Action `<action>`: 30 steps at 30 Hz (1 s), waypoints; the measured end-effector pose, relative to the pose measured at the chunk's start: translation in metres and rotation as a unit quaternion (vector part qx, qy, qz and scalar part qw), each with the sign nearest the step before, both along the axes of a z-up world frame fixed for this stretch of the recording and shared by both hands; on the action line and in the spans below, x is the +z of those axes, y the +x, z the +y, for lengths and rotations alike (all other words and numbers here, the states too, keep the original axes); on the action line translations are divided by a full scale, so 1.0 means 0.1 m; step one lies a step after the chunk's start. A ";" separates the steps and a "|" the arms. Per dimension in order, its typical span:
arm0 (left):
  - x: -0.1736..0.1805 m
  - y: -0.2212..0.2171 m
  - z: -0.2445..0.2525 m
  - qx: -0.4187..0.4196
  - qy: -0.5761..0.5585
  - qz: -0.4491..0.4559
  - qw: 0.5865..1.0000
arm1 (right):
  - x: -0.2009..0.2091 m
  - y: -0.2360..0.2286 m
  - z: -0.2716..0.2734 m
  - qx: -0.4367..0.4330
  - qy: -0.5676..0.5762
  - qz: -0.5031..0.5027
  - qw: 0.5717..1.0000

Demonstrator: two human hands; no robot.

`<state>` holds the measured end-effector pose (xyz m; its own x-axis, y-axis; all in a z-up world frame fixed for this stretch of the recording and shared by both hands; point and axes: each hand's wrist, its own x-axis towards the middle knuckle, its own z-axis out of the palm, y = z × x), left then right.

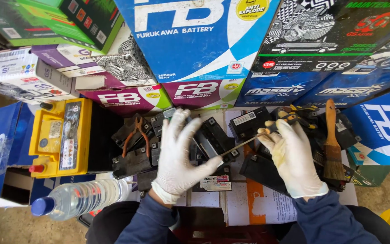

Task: Repairing or disassembling small lead-acid batteries using a screwdriver

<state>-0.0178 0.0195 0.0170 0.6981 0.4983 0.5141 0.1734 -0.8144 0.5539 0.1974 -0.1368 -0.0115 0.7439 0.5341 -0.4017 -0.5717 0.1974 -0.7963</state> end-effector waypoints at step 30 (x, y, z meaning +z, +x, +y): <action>-0.65 -1.29 0.61 0.082 -0.021 0.370 0.925 | 0.09 0.04 -0.05 -0.021 0.021 -0.030 0.999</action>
